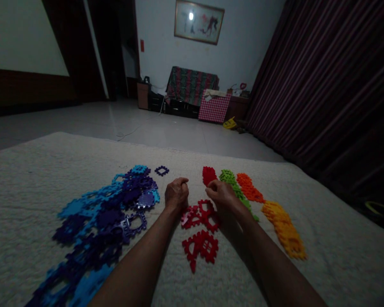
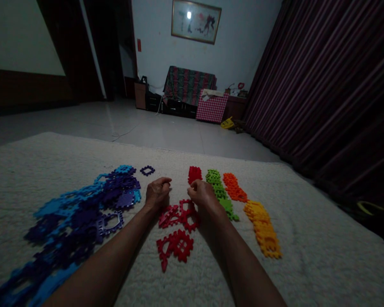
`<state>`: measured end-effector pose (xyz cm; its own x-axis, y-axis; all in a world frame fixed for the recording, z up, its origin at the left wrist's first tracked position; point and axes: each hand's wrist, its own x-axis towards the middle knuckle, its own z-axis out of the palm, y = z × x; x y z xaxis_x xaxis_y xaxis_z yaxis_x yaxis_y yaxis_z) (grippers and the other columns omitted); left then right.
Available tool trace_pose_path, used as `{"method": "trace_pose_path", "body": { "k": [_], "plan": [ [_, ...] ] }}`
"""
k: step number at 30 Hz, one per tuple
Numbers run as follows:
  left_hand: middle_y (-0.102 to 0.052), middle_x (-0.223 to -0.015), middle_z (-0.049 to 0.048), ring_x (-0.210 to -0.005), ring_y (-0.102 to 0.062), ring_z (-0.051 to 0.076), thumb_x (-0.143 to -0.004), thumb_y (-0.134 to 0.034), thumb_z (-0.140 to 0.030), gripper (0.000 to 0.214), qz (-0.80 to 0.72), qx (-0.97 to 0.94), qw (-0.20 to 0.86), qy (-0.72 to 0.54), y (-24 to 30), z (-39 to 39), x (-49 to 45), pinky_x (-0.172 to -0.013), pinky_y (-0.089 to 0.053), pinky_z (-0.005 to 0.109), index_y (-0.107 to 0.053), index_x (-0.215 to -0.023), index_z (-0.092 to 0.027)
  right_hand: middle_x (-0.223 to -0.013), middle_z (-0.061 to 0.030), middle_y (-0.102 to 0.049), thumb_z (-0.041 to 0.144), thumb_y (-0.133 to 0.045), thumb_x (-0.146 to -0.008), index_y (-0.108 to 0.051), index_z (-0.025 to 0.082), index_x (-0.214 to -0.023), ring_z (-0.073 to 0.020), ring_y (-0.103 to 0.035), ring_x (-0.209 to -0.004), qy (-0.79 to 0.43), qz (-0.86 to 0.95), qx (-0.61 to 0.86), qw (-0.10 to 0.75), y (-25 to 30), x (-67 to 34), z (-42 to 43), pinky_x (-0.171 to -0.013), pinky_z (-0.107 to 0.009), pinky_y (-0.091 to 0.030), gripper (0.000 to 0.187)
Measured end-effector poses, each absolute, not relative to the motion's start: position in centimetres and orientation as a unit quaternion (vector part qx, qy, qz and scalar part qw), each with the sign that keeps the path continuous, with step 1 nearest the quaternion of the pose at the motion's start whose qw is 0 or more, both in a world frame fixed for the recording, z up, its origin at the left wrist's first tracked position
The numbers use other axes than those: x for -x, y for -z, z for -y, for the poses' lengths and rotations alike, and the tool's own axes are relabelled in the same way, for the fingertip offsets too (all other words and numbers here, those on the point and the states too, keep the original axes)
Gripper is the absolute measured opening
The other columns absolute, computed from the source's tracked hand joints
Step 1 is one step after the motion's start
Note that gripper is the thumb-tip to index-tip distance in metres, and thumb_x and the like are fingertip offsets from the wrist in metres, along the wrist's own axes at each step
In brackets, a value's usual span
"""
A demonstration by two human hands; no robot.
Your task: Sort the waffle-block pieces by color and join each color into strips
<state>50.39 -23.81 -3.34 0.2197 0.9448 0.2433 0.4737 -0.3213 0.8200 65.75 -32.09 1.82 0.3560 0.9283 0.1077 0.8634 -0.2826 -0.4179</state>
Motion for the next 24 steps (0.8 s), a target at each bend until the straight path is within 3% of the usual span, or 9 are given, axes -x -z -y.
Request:
{"method": "trace_pose_path", "body": {
  "k": [6,10,14,20,24],
  "plan": [
    [-0.076,-0.107,0.0059,-0.096,-0.071,0.018,-0.083,-0.047,-0.013,0.037,-0.497,-0.724,0.299,-0.374,3.1,24.0,-50.3,-0.091,-0.052,0.026,-0.076,-0.105,-0.018,-0.075,-0.005,-0.071,0.02,-0.059,-0.084,-0.074,0.015,-0.081,-0.014,-0.06,-0.067,-0.143,0.587,0.79,0.102,-2.8,-65.4,34.5,-0.06,-0.024,-0.036,0.016],
    [-0.076,-0.108,0.0051,-0.098,-0.07,0.018,-0.083,-0.048,-0.014,0.036,-0.505,-0.723,0.294,-0.369,3.0,24.0,-50.4,-0.092,-0.051,0.025,-0.077,-0.104,-0.019,-0.063,-0.0034,-0.066,0.031,-0.059,-0.086,-0.073,0.015,-0.071,-0.0123,-0.055,-0.058,-0.19,0.584,0.787,0.063,-3.6,-65.9,35.1,-0.054,-0.024,-0.034,0.026],
    [-0.076,-0.108,0.0055,-0.099,-0.07,0.018,-0.083,-0.047,-0.015,0.036,-0.501,-0.723,0.296,-0.371,3.2,23.8,-50.4,-0.092,-0.052,0.026,-0.076,-0.105,-0.019,-0.063,-0.0025,-0.066,0.044,-0.068,-0.078,-0.073,0.016,-0.071,-0.0128,-0.055,-0.057,-0.236,0.582,0.778,0.02,-4.7,-66.6,35.7,-0.051,-0.024,-0.033,0.03],
    [-0.077,-0.105,0.0046,-0.097,-0.071,0.017,-0.083,-0.047,-0.015,0.037,-0.502,-0.719,0.304,-0.372,3.4,23.7,-50.4,-0.091,-0.052,0.026,-0.076,-0.105,-0.02,-0.061,0.0002,-0.064,0.024,-0.069,-0.068,-0.074,0.017,-0.068,-0.0114,-0.055,-0.057,-0.235,0.579,0.78,-0.036,-5.0,-66.0,36.4,-0.051,-0.022,-0.033,0.008],
    [-0.077,-0.105,0.005,-0.097,-0.071,0.018,-0.083,-0.047,-0.015,0.037,-0.501,-0.717,0.305,-0.377,3.3,23.8,-50.4,-0.091,-0.052,0.026,-0.076,-0.105,-0.019,-0.056,0.0017,-0.061,0.025,-0.067,-0.07,-0.072,0.017,-0.064,-0.0104,-0.051,-0.054,-0.261,0.586,0.767,-0.008,-5.1,-66.2,36.2,-0.05,-0.023,-0.031,0.012]
  ]
}}
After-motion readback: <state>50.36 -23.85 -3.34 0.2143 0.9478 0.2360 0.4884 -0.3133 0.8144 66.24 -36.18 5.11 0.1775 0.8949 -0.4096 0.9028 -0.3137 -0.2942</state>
